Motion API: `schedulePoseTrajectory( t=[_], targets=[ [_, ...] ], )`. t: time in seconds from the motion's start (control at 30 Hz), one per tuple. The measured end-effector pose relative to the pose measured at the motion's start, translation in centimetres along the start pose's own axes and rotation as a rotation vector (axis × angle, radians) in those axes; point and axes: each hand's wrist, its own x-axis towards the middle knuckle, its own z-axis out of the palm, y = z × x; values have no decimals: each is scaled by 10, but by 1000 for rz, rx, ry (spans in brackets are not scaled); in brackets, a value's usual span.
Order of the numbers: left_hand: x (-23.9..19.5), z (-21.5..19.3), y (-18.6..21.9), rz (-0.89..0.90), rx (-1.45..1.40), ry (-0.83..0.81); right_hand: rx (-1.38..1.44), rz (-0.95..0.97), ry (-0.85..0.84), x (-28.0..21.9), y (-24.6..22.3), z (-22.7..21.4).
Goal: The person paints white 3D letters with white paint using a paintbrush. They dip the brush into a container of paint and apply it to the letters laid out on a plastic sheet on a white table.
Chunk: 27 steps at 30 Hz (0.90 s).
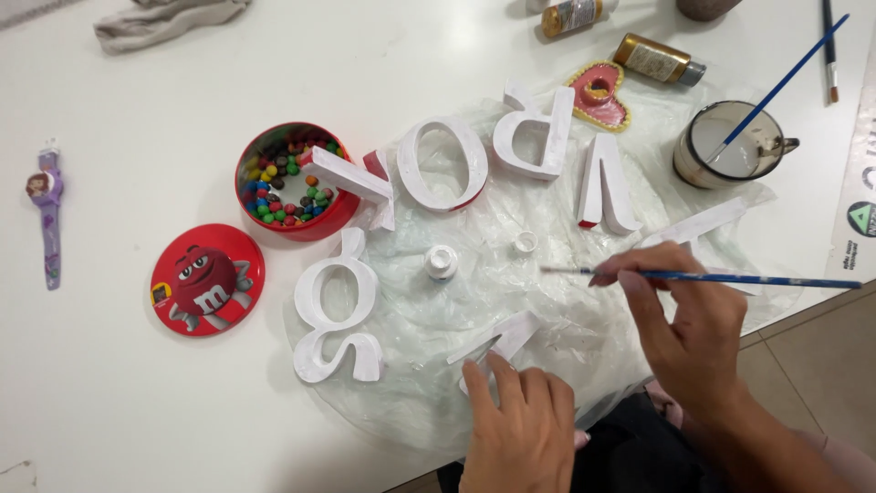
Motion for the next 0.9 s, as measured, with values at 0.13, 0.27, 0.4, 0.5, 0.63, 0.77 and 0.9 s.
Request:
schedulePoseTrajectory(
  t=[0.13,0.27,0.4,0.5,0.63,0.77,0.9],
  targets=[
    [8,-20,-13,-47,7,199,82,-40,18,23,-14,-2],
    [22,-44,-66,-151,118,356,170,-105,-14,43,-27,15],
    [34,-49,-153,-315,197,-28,220,-104,-53,49,-25,29],
    [39,-37,-167,-315,-285,214,215,-142,-30,49,-18,40],
    [43,-7,-158,-289,-531,388,197,-186,-14,44,-13,53],
    [47,7,-155,-319,-556,430,146,-266,0,38,-5,63],
    [48,6,-154,-316,-565,447,149,-256,-18,39,-7,67]
  ],
)
